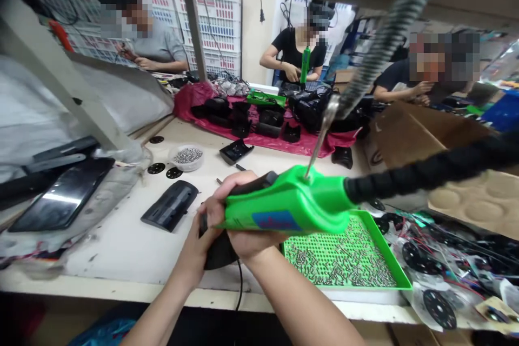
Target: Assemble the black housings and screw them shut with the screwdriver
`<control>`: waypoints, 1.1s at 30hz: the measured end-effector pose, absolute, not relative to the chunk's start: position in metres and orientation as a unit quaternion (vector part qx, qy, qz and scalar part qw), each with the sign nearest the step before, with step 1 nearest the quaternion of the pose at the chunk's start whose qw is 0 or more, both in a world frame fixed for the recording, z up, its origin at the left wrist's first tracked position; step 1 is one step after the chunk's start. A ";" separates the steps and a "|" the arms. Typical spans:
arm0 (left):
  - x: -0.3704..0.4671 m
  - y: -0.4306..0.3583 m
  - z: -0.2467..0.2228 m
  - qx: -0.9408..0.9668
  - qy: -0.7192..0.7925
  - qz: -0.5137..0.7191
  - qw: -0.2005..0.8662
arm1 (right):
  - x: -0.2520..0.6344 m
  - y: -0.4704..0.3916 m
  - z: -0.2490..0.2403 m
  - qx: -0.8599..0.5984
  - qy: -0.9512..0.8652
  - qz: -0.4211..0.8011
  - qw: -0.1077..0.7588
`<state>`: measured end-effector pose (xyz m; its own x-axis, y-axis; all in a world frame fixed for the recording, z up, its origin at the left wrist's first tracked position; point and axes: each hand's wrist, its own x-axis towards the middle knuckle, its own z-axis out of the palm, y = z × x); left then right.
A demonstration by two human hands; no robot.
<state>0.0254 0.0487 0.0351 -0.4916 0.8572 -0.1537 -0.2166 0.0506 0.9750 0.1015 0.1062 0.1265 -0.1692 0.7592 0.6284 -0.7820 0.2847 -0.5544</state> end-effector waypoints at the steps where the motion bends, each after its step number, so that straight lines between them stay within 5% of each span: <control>1: 0.026 0.049 0.035 0.267 0.587 0.637 0.422 | 0.101 0.107 0.127 0.010 -0.480 0.598 0.642; 13: 0.030 0.045 0.038 0.202 0.530 0.659 0.494 | 0.147 0.086 0.137 -0.004 -0.536 0.530 0.657; 23: 0.041 0.049 0.047 0.157 0.526 0.686 0.478 | 0.152 0.073 0.118 -0.026 -0.571 0.606 0.553; 29: 0.037 0.049 0.044 0.149 0.527 0.684 0.482 | 0.132 0.077 0.110 -0.009 -0.510 0.598 0.619; 33: 0.038 0.048 0.047 0.151 0.530 0.676 0.490 | 0.138 0.075 0.110 0.006 -0.552 0.616 0.562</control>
